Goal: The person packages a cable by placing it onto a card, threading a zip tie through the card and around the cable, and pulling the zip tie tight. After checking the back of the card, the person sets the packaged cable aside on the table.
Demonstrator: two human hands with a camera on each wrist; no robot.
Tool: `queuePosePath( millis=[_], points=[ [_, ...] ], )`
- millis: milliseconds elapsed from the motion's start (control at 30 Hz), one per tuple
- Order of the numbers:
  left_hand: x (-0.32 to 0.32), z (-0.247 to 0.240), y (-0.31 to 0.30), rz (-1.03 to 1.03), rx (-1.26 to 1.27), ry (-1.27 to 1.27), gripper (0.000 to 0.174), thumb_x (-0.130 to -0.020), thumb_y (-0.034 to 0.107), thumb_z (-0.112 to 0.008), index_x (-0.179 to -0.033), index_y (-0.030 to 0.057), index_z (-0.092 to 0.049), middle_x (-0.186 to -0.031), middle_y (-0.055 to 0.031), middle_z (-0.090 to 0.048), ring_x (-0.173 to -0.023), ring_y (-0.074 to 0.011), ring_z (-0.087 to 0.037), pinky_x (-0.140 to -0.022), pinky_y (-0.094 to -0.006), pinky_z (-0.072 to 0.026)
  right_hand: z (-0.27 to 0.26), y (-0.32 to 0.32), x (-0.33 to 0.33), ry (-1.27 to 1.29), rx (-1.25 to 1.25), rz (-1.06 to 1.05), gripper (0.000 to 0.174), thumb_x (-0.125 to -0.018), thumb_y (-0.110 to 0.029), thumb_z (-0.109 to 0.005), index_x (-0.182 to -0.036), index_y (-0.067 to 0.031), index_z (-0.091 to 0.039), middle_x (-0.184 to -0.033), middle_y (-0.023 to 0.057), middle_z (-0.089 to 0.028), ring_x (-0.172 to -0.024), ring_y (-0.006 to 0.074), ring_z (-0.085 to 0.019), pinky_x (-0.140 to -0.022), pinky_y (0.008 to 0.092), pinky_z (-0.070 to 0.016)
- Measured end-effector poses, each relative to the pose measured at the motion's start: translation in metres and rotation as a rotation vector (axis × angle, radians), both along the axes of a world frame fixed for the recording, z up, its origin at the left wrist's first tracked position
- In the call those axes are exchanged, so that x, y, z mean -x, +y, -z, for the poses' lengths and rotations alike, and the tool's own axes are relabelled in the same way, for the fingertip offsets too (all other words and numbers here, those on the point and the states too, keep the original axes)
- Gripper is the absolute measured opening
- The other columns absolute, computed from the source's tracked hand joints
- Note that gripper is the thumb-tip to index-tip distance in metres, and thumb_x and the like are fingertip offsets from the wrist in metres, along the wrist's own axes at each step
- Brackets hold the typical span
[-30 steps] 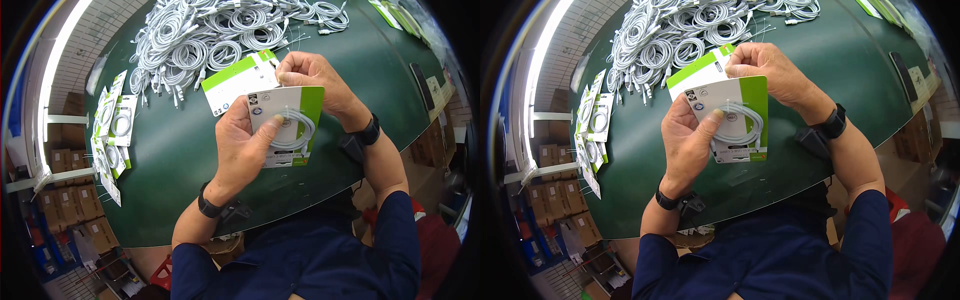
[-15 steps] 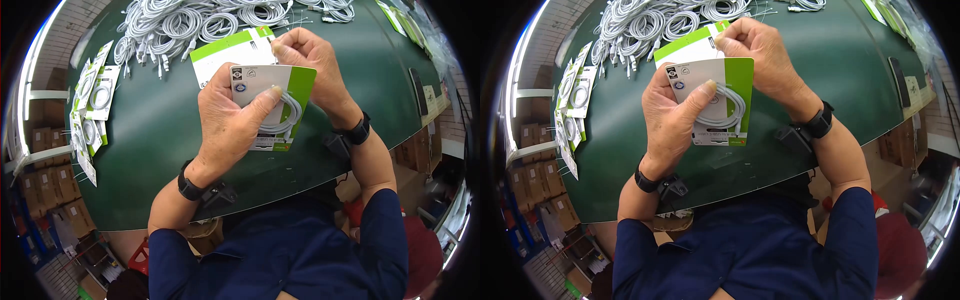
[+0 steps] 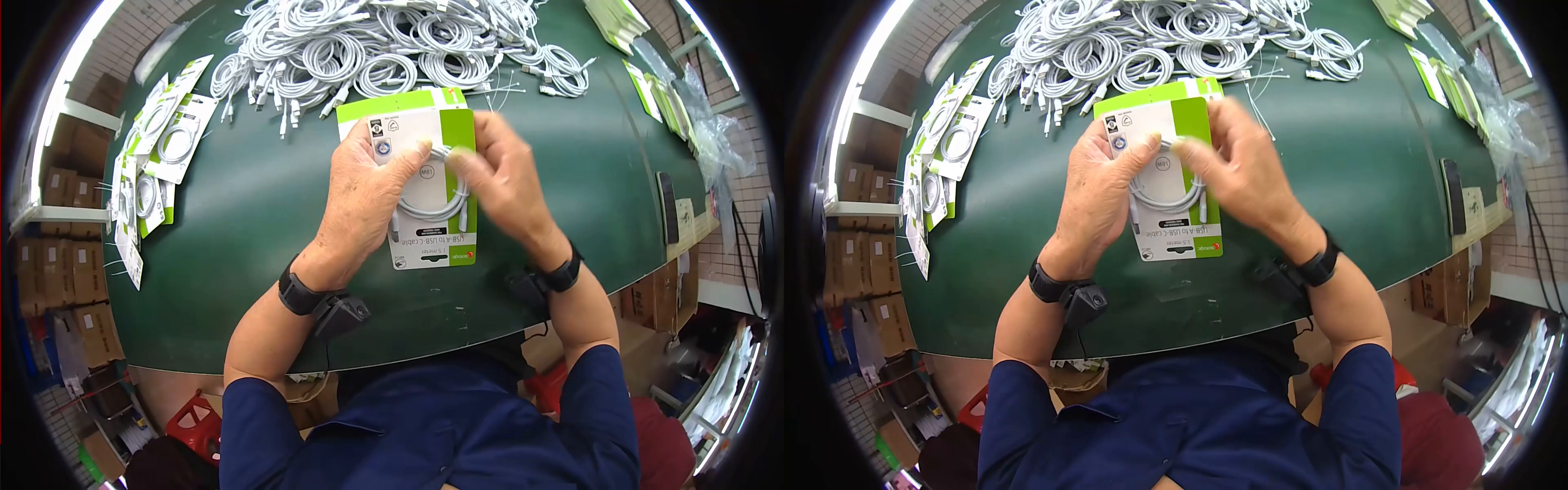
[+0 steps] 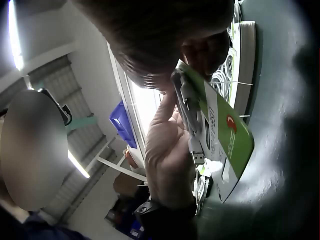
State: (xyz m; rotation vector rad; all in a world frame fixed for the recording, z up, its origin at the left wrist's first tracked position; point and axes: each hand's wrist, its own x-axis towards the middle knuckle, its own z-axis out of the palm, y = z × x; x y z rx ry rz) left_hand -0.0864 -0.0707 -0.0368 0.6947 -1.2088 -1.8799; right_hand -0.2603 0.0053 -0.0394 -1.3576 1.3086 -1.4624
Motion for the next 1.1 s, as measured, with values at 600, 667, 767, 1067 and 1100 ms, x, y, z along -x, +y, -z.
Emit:
queuePosePath(
  millis=[600,667,767,1067,1100],
  points=[
    [0.000,-0.013,0.004,0.024,0.211,0.003,0.049,-0.097,-0.006,-0.064,-0.142,-0.0066,-0.045,-0.127,-0.0184,-0.067,-0.113,-0.0195,-0.069,-0.097,-0.0321,-0.0575,-0.001,0.003,0.001,-0.240,-0.025,0.022,0.032,-0.100,-0.020,-0.073,-0.120,0.0033,-0.063,-0.103,0.0080,-0.073,-0.091,0.0087,-0.066,-0.078,0.0258,-0.0556],
    [0.002,-0.018,0.012,-0.031,0.296,-0.040,0.060,-0.092,-0.006,-0.067,-0.146,-0.0035,-0.042,-0.129,-0.0179,-0.066,-0.117,-0.0260,-0.066,-0.100,-0.0368,-0.0546,0.005,0.001,0.001,-0.160,0.022,0.085,0.032,-0.100,-0.022,-0.073,-0.118,0.0031,-0.064,-0.099,0.0069,-0.073,-0.087,0.0072,-0.065,-0.075,0.0250,-0.0550],
    [0.001,-0.017,0.015,-0.367,1.105,-0.389,0.068,-0.081,-0.004,-0.076,-0.143,-0.0007,-0.048,-0.123,-0.0147,-0.064,-0.117,-0.0348,-0.059,-0.103,-0.0447,-0.0461,0.004,0.000,0.004,-0.164,0.019,0.174,0.030,-0.100,-0.023,-0.073,-0.113,0.0025,-0.064,-0.094,0.0052,-0.072,-0.084,0.0061,-0.064,-0.071,0.0246,-0.0544],
    [0.011,-0.004,0.032,-0.257,1.538,-0.596,0.035,-0.066,0.011,-0.089,-0.096,0.0082,-0.073,-0.095,-0.0012,-0.067,-0.095,-0.0259,-0.062,-0.083,-0.0420,-0.0431,0.006,0.000,-0.001,-0.095,0.091,0.241,0.030,-0.100,-0.025,-0.072,-0.110,0.0026,-0.063,-0.096,0.0077,-0.071,-0.084,0.0087,-0.064,-0.072,0.0279,-0.0554],
    [0.012,-0.001,0.030,-0.250,1.515,-0.593,0.034,-0.066,0.011,-0.089,-0.095,0.0083,-0.072,-0.094,-0.0017,-0.068,-0.094,-0.0259,-0.062,-0.083,-0.0417,-0.0430,0.008,0.001,-0.003,-0.066,0.093,0.242,0.031,-0.100,-0.025,-0.072,-0.111,0.0028,-0.063,-0.097,0.0084,-0.071,-0.085,0.0092,-0.064,-0.073,0.0286,-0.0557]
  ],
)
